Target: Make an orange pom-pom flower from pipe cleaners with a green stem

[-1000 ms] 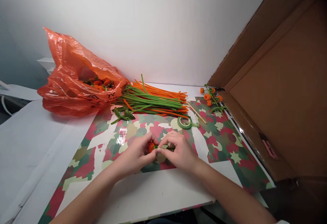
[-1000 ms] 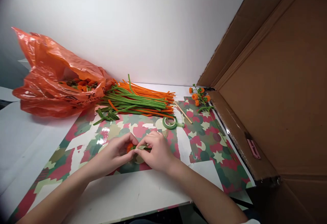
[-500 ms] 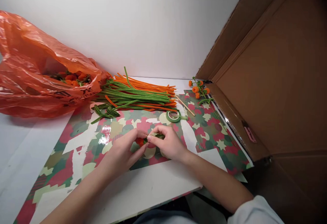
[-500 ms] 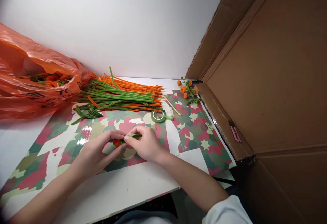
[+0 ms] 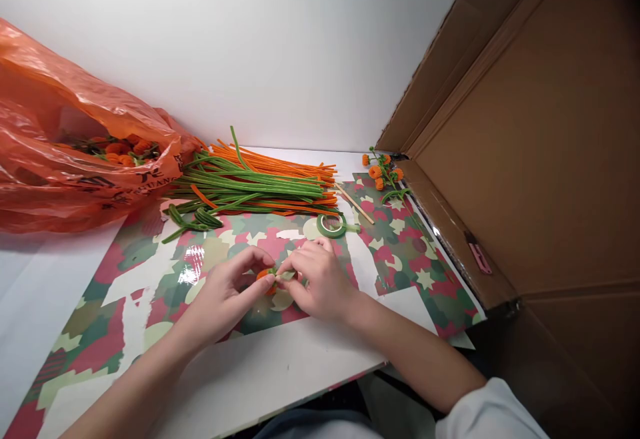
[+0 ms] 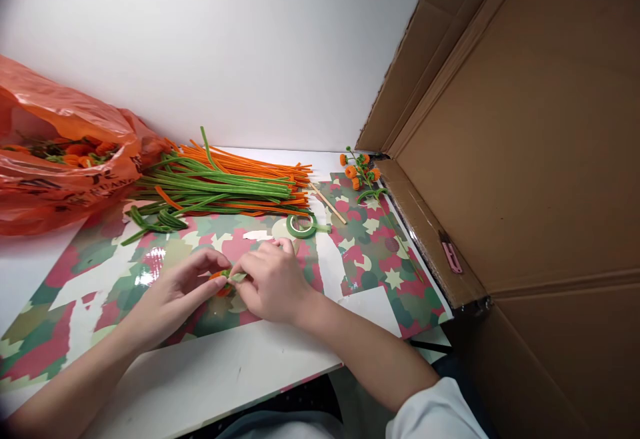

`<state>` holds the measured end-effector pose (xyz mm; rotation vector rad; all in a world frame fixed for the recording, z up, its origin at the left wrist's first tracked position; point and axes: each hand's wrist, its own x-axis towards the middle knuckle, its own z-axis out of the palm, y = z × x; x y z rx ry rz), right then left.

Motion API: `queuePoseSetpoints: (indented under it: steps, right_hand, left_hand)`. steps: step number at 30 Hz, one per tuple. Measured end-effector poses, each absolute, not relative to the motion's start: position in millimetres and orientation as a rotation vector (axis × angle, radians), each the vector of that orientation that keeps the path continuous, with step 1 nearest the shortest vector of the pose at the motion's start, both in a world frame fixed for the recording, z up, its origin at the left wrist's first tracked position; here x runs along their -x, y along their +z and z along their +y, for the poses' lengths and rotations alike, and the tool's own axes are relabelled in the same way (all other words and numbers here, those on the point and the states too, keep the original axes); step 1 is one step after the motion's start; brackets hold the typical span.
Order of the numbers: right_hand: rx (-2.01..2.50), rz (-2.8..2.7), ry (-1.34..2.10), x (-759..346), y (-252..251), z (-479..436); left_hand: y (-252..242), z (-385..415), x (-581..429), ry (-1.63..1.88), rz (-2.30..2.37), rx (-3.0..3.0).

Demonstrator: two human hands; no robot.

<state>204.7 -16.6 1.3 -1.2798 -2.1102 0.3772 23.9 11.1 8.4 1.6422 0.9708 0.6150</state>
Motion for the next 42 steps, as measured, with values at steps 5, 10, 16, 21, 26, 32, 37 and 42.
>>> queuePoseSetpoints:
  steps: [5,10,16,21,26,32,37,42]
  right_hand:
    - [1.051,-2.339,0.116,-207,-2,-17]
    - [0.914,-2.290,-0.055,-208,-3,-19]
    - [1.169,-2.002,0.349,-206,3,-20]
    - [1.369,-1.696,0.846,-204,10,-22]
    - [1.394,-1.460,1.259,-209,15,-20]
    - [1.300,-1.225,1.727,-217,24,-14]
    - [1.345,-1.369,1.511,-216,28,-19]
    - [1.234,-1.719,0.948,-216,19,-23]
  left_hand:
    - [12,13,-21,0.336,0.910,-1.500]
    - [17,10,-19,0.154,0.778,-1.327]
    - [10,7,-23,0.357,0.941,-1.691]
    - [-4,8,-23,0.598,0.990,-2.279]
    - [-6,10,-21,0.827,0.820,-2.614]
    - [-2,10,-24,0.995,0.678,-2.729]
    - [1,6,-24,0.889,0.710,-2.366]
    - [9,9,-22,0.512,0.793,-1.539]
